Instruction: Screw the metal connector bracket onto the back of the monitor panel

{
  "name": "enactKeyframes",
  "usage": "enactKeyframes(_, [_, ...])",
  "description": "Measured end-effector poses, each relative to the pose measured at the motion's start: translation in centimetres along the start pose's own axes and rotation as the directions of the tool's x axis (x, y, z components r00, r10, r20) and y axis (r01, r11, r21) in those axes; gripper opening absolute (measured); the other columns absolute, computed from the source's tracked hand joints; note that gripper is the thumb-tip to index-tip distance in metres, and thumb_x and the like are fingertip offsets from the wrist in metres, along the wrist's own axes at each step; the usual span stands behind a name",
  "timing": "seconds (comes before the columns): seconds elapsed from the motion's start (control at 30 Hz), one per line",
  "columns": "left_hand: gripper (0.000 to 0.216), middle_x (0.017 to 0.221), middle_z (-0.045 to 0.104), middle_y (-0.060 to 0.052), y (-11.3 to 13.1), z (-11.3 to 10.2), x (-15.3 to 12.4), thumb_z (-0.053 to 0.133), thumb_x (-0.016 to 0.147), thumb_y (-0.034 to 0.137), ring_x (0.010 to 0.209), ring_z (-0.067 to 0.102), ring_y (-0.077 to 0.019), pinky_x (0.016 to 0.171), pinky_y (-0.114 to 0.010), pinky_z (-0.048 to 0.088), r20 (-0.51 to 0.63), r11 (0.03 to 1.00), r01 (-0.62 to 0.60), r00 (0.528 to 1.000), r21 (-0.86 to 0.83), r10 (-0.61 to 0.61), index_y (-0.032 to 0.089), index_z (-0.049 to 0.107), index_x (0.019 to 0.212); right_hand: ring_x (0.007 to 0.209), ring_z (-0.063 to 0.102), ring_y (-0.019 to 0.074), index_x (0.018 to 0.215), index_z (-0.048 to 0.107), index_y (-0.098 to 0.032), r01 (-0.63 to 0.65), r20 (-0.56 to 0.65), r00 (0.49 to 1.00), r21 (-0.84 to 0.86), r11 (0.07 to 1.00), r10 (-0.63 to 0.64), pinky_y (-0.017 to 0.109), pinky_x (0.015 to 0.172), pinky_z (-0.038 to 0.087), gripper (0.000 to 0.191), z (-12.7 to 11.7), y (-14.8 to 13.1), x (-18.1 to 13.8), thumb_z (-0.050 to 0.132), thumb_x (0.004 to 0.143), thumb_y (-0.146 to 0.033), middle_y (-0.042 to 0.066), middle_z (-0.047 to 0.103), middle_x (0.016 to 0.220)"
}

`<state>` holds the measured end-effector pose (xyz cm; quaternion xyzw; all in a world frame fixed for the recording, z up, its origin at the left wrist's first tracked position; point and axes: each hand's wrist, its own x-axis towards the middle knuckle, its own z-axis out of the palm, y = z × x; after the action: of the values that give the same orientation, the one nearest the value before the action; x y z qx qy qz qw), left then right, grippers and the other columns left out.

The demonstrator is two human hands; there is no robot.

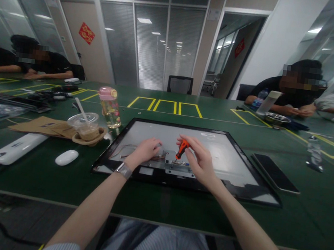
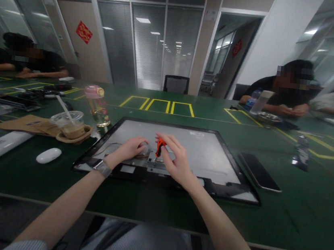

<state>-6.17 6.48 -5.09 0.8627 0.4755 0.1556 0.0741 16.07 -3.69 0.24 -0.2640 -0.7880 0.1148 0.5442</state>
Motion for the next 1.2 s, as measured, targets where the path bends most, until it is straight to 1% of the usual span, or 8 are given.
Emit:
enactKeyframes(0.2, [0.03, 0.109, 0.069, -0.01, 0.1, 0.01, 0.04, 0.048, 0.092, 0.017, 0.099, 0.066, -0.0224, 0.094, -0.033, 0.049, 0.009, 0.999, 0.007, 1.0, 0.034, -0.007, 0.016, 0.066, 0.117, 0.085, 0.063, 0.0194, 0.114, 0.07, -0.027, -0.001, -0.122, 0.993, -0.066, 0.998, -0.007, 0.036, 0.078, 0.053, 0.027, 0.19, 0.18, 0.27, 0.065, 0.09, -0.017, 0.004, 0.064, 0.092])
enactKeyframes(0.37, [0.029, 0.111, 0.069, -0.01, 0.21, 0.0, 0.03, 0.049, 0.093, 0.018, 0.101, 0.066, -0.0232, 0.095, -0.034, 0.049, 0.0, 1.0, 0.017, 1.0, 0.023, -0.017, 0.017, 0.066, 0.116, 0.087, 0.061, 0.0197, 0.101, 0.074, -0.027, -0.092, -0.125, 0.986, 0.128, 0.988, 0.108, 0.036, 0.077, 0.051, 0.016, -0.01, 0.07, 0.34, 0.069, 0.087, -0.022, 0.004, 0.061, 0.091])
enactKeyframes(0.5, [0.029, 0.111, 0.069, -0.01, 0.14, -0.01, 0.03, 0.05, 0.092, 0.018, 0.101, 0.066, -0.0229, 0.095, -0.033, 0.049, 0.005, 1.0, 0.022, 1.0, 0.021, -0.023, 0.018, 0.066, 0.116, 0.086, 0.063, 0.0184, 0.096, 0.075, -0.025, -0.222, -0.026, 0.97, 0.297, 0.929, 0.241, 0.035, 0.076, 0.053, 0.014, -0.35, 0.31, 0.4, 0.062, 0.093, -0.029, 0.005, 0.064, 0.094])
enactKeyframes(0.7, [0.03, 0.111, 0.069, -0.01, -0.18, 0.11, -0.02, 0.048, 0.092, 0.018, 0.101, 0.065, -0.0231, 0.096, -0.034, 0.049, -0.002, 1.0, -0.005, 1.0, 0.011, 0.005, 0.017, 0.065, 0.118, 0.101, 0.066, 0.02, 0.106, 0.073, -0.026, -0.246, 0.033, 0.968, 0.343, 0.907, 0.25, 0.04, 0.092, 0.052, 0.019, -0.4, 0.56, 0.42, 0.056, 0.097, -0.031, 0.006, 0.071, 0.104])
enactKeyframes(0.9, [0.03, 0.112, 0.069, -0.011, -0.2, 0.32, 0.08, 0.05, 0.091, 0.017, 0.101, 0.065, -0.0235, 0.097, -0.035, 0.049, 0.0, 1.0, 0.017, 1.0, 0.0, -0.017, 0.018, 0.066, 0.117, 0.09, 0.064, 0.0195, 0.09, 0.075, -0.025, -0.226, -0.047, 0.965, 0.347, 0.91, 0.257, 0.036, 0.073, 0.057, 0.008, -0.17, 0.79, 0.39, 0.073, 0.085, -0.031, 0.004, 0.064, 0.092])
enactKeyframes(1.0, [0.03, 0.111, 0.069, -0.01, -0.05, 0.15, 0.01, 0.05, 0.091, 0.017, 0.1, 0.065, -0.0234, 0.096, -0.035, 0.049, 0.005, 1.0, 0.026, 1.0, -0.002, -0.026, 0.018, 0.065, 0.117, 0.087, 0.065, 0.0187, 0.094, 0.075, -0.025, -0.217, -0.07, 0.965, 0.326, 0.92, 0.253, 0.036, 0.074, 0.057, 0.01, -0.43, 0.9, 0.38, 0.069, 0.088, -0.03, 0.005, 0.066, 0.091])
enactKeyframes(1.13, [0.03, 0.11, 0.068, -0.009, 0.08, -0.08, -0.07, 0.049, 0.091, 0.017, 0.101, 0.066, -0.0229, 0.095, -0.033, 0.048, 0.015, 1.0, 0.013, 1.0, 0.0, -0.013, 0.018, 0.065, 0.116, 0.097, 0.067, 0.0186, 0.12, 0.069, -0.028, -0.249, -0.003, 0.964, 0.328, 0.911, 0.264, 0.038, 0.086, 0.057, 0.027, -0.58, 0.67, 0.25, 0.056, 0.097, -0.029, 0.006, 0.071, 0.105])
enactKeyframes(1.2, [0.03, 0.11, 0.068, -0.009, 0.06, -0.07, -0.03, 0.049, 0.091, 0.017, 0.1, 0.066, -0.0228, 0.095, -0.033, 0.049, 0.017, 1.0, 0.015, 1.0, 0.002, -0.015, 0.018, 0.065, 0.116, 0.102, 0.067, 0.0195, 0.124, 0.066, -0.028, -0.256, 0.014, 0.964, 0.332, 0.908, 0.267, 0.039, 0.09, 0.056, 0.029, -0.47, 0.57, 0.21, 0.056, 0.097, -0.029, 0.007, 0.071, 0.107])
